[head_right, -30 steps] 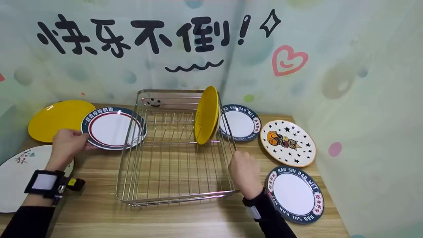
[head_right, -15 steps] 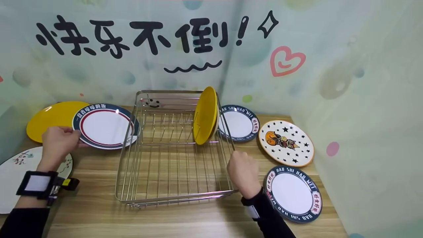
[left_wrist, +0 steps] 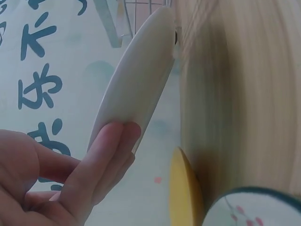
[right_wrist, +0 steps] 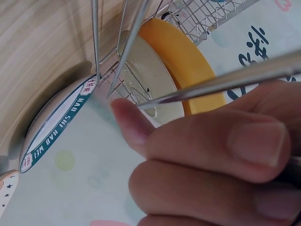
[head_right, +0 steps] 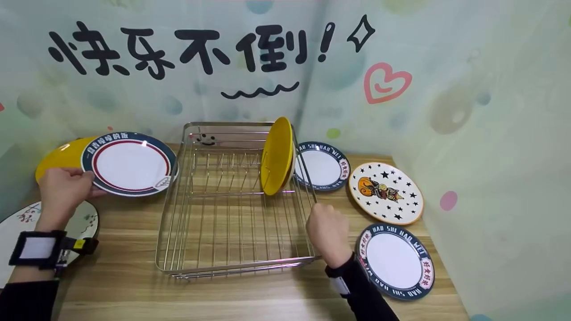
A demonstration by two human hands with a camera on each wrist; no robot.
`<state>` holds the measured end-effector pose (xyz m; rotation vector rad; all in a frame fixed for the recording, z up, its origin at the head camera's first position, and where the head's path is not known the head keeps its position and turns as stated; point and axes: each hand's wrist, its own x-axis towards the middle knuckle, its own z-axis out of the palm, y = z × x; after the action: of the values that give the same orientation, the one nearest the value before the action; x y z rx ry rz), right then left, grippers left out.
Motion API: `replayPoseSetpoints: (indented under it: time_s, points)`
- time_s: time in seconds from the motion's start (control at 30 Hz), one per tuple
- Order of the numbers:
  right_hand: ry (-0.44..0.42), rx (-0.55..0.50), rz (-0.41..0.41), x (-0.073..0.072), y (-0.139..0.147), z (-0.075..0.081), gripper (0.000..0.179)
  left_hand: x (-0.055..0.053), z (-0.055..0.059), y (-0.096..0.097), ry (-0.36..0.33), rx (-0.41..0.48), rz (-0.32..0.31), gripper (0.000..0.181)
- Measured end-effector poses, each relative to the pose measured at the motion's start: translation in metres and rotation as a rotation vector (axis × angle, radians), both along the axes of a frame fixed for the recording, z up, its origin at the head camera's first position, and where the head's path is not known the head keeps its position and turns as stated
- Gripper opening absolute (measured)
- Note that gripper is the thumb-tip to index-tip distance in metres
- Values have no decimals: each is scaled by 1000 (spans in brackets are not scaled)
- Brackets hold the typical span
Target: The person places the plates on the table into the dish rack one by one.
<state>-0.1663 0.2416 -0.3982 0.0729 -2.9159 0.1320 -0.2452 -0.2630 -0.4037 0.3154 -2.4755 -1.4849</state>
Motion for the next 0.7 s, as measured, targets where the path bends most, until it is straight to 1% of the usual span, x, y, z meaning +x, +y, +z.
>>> replayPoseSetpoints:
  time_s: [0.1, 0.2, 0.33, 0.4, 0.57, 0.7]
  points:
    - [9, 4, -5, 0, 0, 0, 32, 1, 3, -2, 39, -15, 21, 34]
    - [34, 11, 4, 0, 0, 0, 33, 3, 6, -4, 55, -10, 39, 34]
    - [55, 17, 17, 1, 0, 0, 33, 6, 11, -7, 21, 29, 67, 34]
    - [56, 18, 18, 1, 0, -1, 33, 6, 13, -7, 19, 43, 86, 34]
    - [37, 17, 9, 0, 0, -1, 31, 6, 16, -6, 43, 85, 119, 34]
    - [32, 20, 7, 0, 0, -2, 30, 7, 19, -5, 39, 140, 123, 35]
